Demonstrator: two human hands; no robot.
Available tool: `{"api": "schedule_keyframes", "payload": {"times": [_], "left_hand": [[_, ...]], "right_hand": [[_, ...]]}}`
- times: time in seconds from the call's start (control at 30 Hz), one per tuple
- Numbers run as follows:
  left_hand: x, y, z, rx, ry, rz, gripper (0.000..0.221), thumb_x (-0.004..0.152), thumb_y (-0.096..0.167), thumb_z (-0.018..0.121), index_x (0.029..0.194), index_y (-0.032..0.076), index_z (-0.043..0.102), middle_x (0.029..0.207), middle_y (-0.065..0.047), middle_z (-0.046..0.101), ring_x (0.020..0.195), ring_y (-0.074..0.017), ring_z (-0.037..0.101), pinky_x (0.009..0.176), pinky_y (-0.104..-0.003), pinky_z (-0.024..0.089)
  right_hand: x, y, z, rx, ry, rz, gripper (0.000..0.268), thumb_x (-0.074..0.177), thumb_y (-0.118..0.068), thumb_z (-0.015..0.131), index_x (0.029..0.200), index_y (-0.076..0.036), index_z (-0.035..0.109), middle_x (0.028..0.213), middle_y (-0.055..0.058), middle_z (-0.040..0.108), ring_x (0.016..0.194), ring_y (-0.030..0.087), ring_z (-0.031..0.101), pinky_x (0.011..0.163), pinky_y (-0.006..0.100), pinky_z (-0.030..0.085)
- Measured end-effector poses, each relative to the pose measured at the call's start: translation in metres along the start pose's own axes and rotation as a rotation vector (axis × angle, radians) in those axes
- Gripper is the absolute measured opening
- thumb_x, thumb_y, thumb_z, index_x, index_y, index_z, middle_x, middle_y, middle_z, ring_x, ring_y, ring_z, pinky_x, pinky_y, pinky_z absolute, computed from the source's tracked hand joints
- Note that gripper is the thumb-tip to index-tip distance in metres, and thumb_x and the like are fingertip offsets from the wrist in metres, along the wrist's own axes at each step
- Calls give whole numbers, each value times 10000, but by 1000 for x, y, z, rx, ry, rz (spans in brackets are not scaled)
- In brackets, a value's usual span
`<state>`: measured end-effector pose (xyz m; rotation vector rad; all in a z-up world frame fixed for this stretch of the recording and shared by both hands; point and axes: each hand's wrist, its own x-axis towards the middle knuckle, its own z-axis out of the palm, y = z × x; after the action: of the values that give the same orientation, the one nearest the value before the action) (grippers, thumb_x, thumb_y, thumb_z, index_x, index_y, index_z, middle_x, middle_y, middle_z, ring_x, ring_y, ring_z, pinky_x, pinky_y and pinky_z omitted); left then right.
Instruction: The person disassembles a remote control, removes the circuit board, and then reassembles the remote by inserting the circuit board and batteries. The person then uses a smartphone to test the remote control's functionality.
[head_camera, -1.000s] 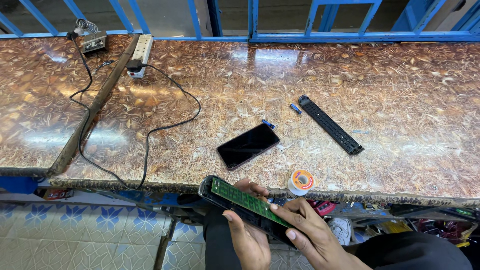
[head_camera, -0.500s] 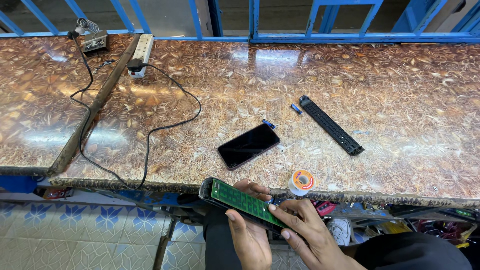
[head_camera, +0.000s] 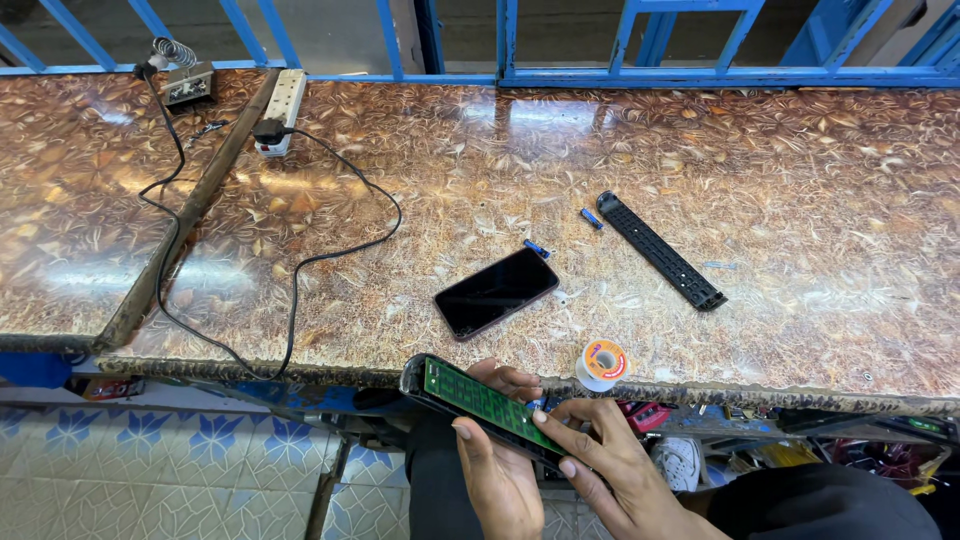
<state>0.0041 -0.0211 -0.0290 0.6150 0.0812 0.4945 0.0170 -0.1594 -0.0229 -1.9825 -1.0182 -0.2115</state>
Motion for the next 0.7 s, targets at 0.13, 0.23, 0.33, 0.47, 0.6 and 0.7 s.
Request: {"api": "schedule_keyframes", "payload": {"times": [0.13, 0.23, 0.33, 0.47, 0.6, 0.7], "left_hand": [[0, -1, 0, 9, 18, -13, 713, 942, 582, 531, 1337, -12, 534, 1103, -200, 653, 972, -287, 635, 909, -413, 518], [1, -2, -1, -39, 34, -3, 688, 954, 571, 535, 1314, -15, 532, 1012, -175, 641, 974, -299, 628, 937, -433, 508], [4, -2, -1, -89, -24, -7, 664, 976, 576, 510, 1320, 8, 508, 969, -155, 598, 917, -283, 615, 882, -418, 503], [9, -4, -1, -255, -99, -27, 683, 960, 611, 529, 1331, 40, 472, 910, -120, 547, 777, -257, 570, 798, -432, 506], [9, -2, 4, -222, -63, 58, 461, 997, 259, 642, 1342, 6, 469, 832, -97, 480, 626, -195, 513, 663, -408, 514], [8, 5, 8, -224, 63, 131, 284, 988, 182, 601, 1197, 9, 518, 786, -76, 485, 645, -195, 518, 677, -410, 500]], "right_hand": [[-1, 1, 1, 1, -33, 9, 451, 1074, -306, 391, 1463, -140, 547, 1285, 157, 568, 1099, 261, 552, 918, 376, 477], [-3, 3, 3, -23, -45, -10, 463, 1076, -316, 387, 1478, -135, 526, 1296, 172, 556, 1100, 275, 552, 938, 394, 470], [-4, 5, 4, -52, -48, -22, 457, 1075, -322, 411, 1483, -148, 519, 1294, 177, 554, 1106, 290, 566, 947, 410, 474], [-8, 9, 8, -143, -51, -65, 491, 1070, -395, 439, 1492, -153, 507, 1267, 213, 565, 1082, 328, 586, 919, 453, 476], [-11, 12, 7, -74, -100, -85, 529, 1062, -405, 513, 1504, -116, 477, 1282, 253, 552, 1106, 350, 599, 951, 468, 507], [-15, 6, 6, 115, -4, 59, 698, 960, -349, 718, 1505, -41, 410, 1369, 210, 554, 1266, 315, 609, 1076, 422, 486]]}}
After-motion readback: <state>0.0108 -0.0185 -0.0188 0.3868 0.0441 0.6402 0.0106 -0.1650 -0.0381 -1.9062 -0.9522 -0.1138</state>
